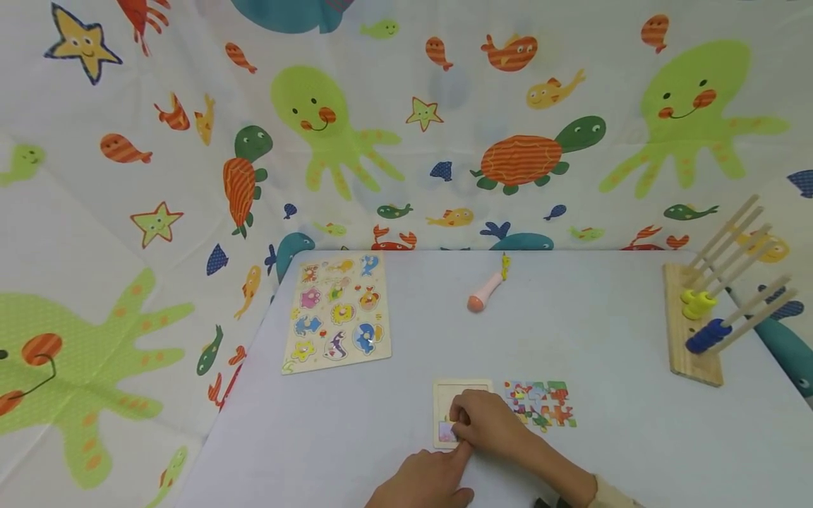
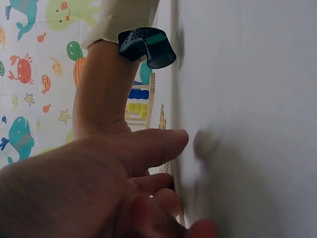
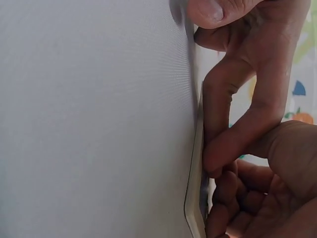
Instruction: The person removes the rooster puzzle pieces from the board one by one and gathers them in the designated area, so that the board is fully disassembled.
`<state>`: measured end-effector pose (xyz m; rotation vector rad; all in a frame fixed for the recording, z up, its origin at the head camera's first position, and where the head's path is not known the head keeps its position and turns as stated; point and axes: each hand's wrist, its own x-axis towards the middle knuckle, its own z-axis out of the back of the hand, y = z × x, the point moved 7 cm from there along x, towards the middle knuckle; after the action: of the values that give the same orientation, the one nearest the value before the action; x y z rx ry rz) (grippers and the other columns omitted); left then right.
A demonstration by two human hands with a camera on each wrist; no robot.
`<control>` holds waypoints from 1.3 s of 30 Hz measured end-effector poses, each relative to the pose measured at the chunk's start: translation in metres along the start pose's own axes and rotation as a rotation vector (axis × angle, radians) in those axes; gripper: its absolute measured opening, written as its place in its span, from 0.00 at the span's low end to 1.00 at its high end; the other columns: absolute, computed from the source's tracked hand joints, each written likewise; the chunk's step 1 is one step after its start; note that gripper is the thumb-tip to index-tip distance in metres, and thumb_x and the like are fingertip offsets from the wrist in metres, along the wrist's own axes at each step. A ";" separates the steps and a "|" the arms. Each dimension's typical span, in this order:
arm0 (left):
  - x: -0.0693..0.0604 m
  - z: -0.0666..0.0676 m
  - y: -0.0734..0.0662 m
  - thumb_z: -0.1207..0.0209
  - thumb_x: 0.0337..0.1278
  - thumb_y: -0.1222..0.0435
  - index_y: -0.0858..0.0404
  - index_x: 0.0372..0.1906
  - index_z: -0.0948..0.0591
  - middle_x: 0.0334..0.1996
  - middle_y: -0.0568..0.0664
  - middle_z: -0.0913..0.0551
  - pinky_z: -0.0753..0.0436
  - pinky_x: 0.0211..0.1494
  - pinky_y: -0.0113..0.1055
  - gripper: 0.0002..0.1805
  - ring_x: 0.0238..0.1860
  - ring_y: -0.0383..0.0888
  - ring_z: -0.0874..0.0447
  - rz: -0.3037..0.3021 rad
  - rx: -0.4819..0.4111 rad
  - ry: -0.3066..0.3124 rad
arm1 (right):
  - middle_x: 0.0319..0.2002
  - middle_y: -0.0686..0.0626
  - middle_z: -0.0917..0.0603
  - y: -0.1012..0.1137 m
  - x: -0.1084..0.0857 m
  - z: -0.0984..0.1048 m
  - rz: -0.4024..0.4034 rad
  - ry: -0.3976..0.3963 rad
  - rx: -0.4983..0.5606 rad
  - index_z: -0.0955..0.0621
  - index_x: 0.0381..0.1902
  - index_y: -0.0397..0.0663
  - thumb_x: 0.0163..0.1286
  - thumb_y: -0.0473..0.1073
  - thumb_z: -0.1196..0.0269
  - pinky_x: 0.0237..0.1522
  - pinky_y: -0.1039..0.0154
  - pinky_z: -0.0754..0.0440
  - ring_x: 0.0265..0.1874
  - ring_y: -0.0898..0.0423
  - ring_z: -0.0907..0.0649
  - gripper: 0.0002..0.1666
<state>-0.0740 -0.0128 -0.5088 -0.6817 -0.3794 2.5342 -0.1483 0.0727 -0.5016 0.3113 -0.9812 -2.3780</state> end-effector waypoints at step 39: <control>-0.002 -0.007 0.005 0.34 0.58 0.50 0.35 0.73 0.38 0.19 0.39 0.28 0.27 0.28 0.36 0.39 0.20 0.40 0.30 0.113 -0.112 0.029 | 0.24 0.61 0.21 -0.073 -0.083 0.059 -0.229 0.022 0.155 0.19 0.31 0.53 0.60 0.43 0.29 0.32 0.66 0.27 0.26 0.64 0.23 0.07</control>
<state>-0.0707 -0.0168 -0.5152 -0.8020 -0.4883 2.6217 -0.1321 0.1969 -0.5109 0.5325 -1.1777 -2.4988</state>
